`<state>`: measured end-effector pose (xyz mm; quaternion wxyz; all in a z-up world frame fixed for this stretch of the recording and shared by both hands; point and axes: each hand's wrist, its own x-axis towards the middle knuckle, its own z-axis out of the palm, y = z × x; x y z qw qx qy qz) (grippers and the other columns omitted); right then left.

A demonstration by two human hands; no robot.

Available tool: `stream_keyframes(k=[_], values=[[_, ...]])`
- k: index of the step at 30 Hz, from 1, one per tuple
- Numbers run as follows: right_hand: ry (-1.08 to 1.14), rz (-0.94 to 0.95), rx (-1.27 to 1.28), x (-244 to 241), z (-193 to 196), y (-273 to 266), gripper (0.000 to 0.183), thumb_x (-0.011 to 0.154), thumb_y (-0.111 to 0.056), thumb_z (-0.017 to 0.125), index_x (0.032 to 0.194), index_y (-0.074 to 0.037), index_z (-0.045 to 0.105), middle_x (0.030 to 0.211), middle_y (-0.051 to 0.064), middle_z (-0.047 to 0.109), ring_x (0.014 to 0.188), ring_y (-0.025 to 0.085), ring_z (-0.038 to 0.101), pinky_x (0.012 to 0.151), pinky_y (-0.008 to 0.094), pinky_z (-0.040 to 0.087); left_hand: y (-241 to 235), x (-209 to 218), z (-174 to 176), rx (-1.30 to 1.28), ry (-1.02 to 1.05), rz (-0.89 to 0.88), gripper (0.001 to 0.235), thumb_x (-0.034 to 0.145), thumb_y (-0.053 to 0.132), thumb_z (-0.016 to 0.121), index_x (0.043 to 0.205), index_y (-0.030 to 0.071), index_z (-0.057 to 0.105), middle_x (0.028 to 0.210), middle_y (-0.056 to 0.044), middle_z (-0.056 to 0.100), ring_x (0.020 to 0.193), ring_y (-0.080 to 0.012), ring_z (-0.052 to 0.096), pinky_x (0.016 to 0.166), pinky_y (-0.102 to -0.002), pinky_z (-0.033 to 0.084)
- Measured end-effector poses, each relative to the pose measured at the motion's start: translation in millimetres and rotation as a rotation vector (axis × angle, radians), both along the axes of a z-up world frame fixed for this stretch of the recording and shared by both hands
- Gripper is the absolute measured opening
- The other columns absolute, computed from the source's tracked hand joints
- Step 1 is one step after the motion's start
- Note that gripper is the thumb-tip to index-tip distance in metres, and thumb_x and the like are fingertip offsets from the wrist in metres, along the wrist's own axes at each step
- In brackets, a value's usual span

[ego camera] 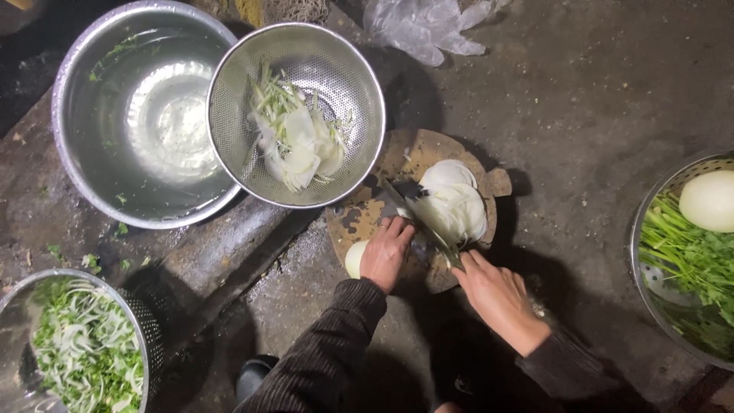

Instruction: Slicing onions with a cleaver on a wooden board and placing them in a bowl

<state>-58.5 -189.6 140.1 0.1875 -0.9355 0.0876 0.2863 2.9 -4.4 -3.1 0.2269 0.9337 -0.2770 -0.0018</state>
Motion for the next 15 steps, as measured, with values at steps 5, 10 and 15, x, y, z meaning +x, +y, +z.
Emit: stream_keyframes(k=[5, 10, 15], values=[[-0.016, 0.049, -0.042, -2.4, -33.6, -1.9, 0.043, 0.103, -0.042, 0.04, 0.125, -0.01, 0.058, 0.119, 0.013, 0.071, 0.09, 0.042, 0.074, 0.078, 0.062, 0.056, -1.6, -0.5, 2.4, 0.006, 0.003, 0.01, 0.008, 0.1, 0.015, 0.051, 0.093, 0.017, 0.055, 0.091, -0.002, 0.051, 0.099, -0.0231, 0.057, 0.068, -0.03, 0.055], [-0.076, 0.114, -0.064, -5.1, -66.7, -12.1, 0.045, 0.101, -0.046, 0.043, 0.126, -0.012, 0.058, 0.124, 0.007, 0.068, 0.087, 0.041, 0.074, 0.076, 0.06, 0.057, -2.2, -1.9, -2.2, -0.009, -0.02, 0.01, 0.006, 0.098, 0.016, 0.053, 0.093, 0.017, 0.054, 0.091, -0.003, 0.05, 0.099, -0.0232, 0.057, 0.069, -0.03, 0.055], [-0.033, 0.142, -0.094, -10.8, -21.4, -8.1, 0.045, 0.102, -0.042, 0.04, 0.13, -0.011, 0.057, 0.131, 0.009, 0.066, 0.088, 0.04, 0.076, 0.079, 0.059, 0.058, -0.9, -2.1, -8.3, -0.025, -0.003, 0.028, 0.005, 0.098, 0.016, 0.054, 0.093, 0.017, 0.055, 0.092, -0.002, 0.051, 0.096, -0.0229, 0.057, 0.069, -0.031, 0.055]])
